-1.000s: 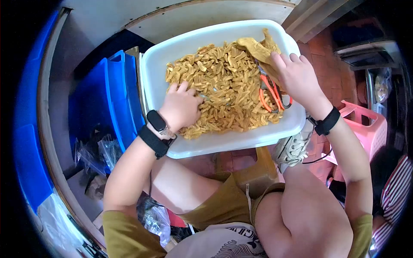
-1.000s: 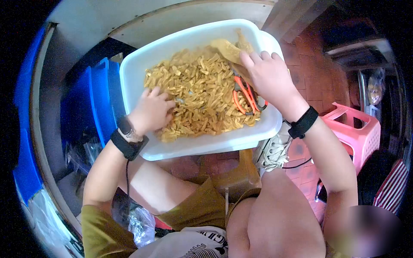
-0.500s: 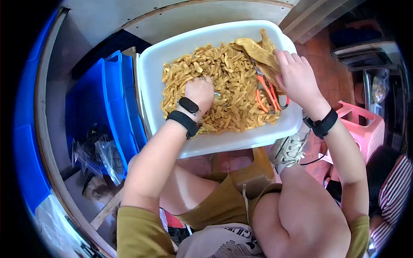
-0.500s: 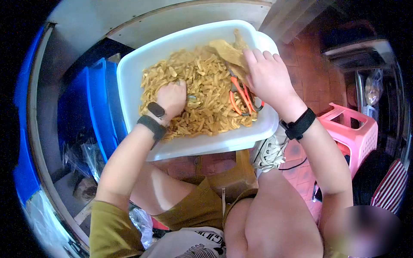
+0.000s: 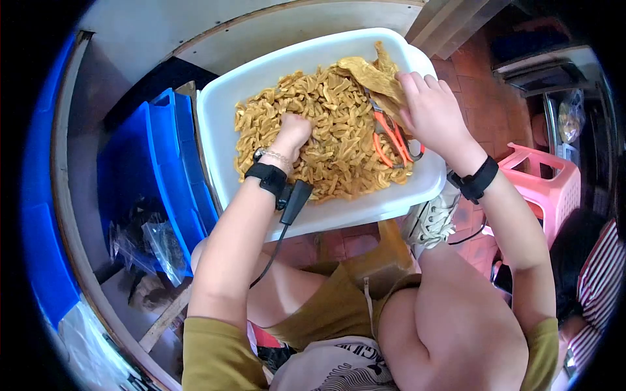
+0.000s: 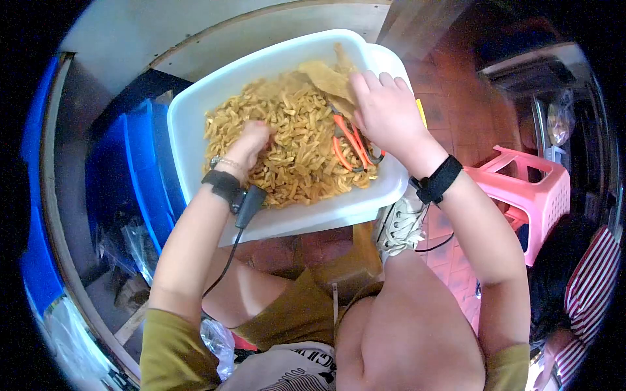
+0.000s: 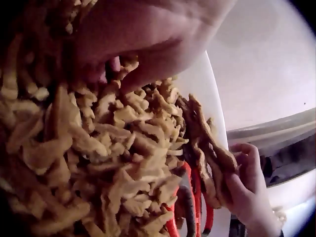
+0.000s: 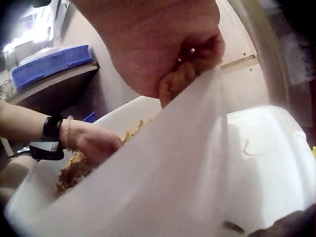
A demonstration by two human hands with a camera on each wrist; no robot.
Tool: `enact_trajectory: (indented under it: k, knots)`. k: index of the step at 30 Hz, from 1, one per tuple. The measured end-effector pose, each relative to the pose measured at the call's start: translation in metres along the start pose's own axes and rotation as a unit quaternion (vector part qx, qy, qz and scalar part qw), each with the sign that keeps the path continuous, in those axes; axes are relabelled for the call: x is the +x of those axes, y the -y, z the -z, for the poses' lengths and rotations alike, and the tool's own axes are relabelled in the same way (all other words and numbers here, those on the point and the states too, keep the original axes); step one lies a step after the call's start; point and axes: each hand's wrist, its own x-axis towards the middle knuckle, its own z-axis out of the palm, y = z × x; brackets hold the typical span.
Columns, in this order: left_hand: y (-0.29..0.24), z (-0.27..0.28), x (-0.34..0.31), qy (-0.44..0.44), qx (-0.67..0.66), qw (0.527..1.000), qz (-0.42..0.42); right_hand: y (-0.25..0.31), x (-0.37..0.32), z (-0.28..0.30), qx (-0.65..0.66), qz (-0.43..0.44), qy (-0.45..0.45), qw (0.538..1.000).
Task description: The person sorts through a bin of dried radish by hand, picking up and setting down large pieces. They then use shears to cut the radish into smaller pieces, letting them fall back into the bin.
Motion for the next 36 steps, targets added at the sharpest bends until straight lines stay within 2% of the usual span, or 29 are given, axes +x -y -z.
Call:
enact_trajectory:
  k: [6, 8, 10, 12, 13, 14, 16, 17, 20, 21, 22, 24, 25, 26, 28, 29, 30, 31, 32, 33, 36]
  knots:
    - [-0.008, 0.017, -0.039, -0.064, -0.018, 0.994, -0.088, 0.0, 0.0, 0.001, 0.0, -0.009, 0.003, 1.0]
    - [-0.015, 0.031, -0.064, -0.029, 0.052, 0.975, -0.216, -0.001, -0.001, 0.004, 0.005, 0.016, -0.012, 1.0]
    - [-0.02, 0.041, -0.078, -0.014, 0.026, 0.972, -0.233, 0.001, -0.002, 0.007, 0.029, -0.008, 0.013, 0.999]
    - [-0.022, 0.059, -0.079, -0.094, 0.036, 0.926, -0.363, 0.003, 0.0, 0.01, 0.052, -0.031, 0.033, 0.998]
    - [-0.033, 0.064, -0.091, -0.135, 0.097, 0.918, -0.359, 0.003, 0.0, 0.009, 0.062, -0.034, 0.04, 0.997]
    - [-0.032, 0.062, -0.091, -0.135, 0.098, 0.918, -0.361, 0.004, 0.0, 0.008, 0.072, -0.037, 0.047, 0.996]
    - [-0.022, 0.06, -0.088, -0.077, 0.257, 0.896, -0.355, 0.006, 0.0, 0.011, 0.065, -0.041, 0.053, 0.996]
    - [-0.017, 0.053, -0.085, -0.08, 0.308, 0.894, -0.315, 0.007, 0.0, 0.011, 0.057, -0.046, 0.06, 0.996]
    - [-0.006, 0.035, -0.065, -0.112, 0.488, 0.776, -0.384, 0.006, -0.004, 0.007, 0.049, -0.048, 0.049, 0.996]
    - [-0.005, 0.028, -0.061, -0.126, 0.539, 0.742, -0.38, 0.005, -0.006, 0.006, 0.048, -0.051, 0.05, 0.996]
    - [-0.004, 0.02, -0.059, -0.124, 0.538, 0.741, -0.381, 0.004, -0.007, 0.004, 0.048, -0.034, 0.029, 0.998]
    - [-0.002, 0.003, -0.058, -0.187, 0.568, 0.743, -0.3, 0.003, -0.01, 0.003, 0.048, -0.018, 0.011, 0.999]
    - [-0.004, -0.001, -0.052, -0.182, 0.586, 0.746, -0.258, 0.002, -0.01, 0.004, 0.05, -0.019, 0.012, 0.998]
    - [-0.005, -0.006, -0.05, -0.181, 0.588, 0.745, -0.257, 0.003, -0.01, 0.004, 0.053, -0.02, 0.014, 0.998]
    - [-0.007, -0.013, -0.047, -0.2, 0.513, 0.8, -0.24, 0.004, -0.01, 0.002, 0.06, -0.02, 0.005, 0.998]
    - [-0.005, -0.011, -0.047, -0.22, 0.525, 0.776, -0.273, 0.004, -0.01, 0.002, 0.063, -0.02, -0.004, 0.998]
    - [-0.006, -0.008, -0.048, -0.22, 0.527, 0.774, -0.273, 0.003, -0.01, 0.001, 0.065, -0.021, -0.006, 0.998]
    - [-0.007, -0.005, -0.048, -0.203, 0.352, 0.871, -0.278, 0.002, -0.011, 0.0, 0.057, -0.016, -0.007, 0.998]
    - [-0.007, -0.001, -0.049, -0.178, 0.161, 0.932, -0.271, 0.002, -0.012, 0.0, 0.047, -0.011, -0.008, 0.999]
    - [-0.008, 0.003, -0.05, -0.177, 0.127, 0.929, -0.301, 0.002, -0.012, 0.0, 0.048, -0.012, -0.007, 0.999]
    - [-0.002, 0.013, -0.071, -0.183, 0.092, 0.924, -0.323, 0.001, -0.011, 0.0, 0.05, -0.005, -0.012, 0.999]
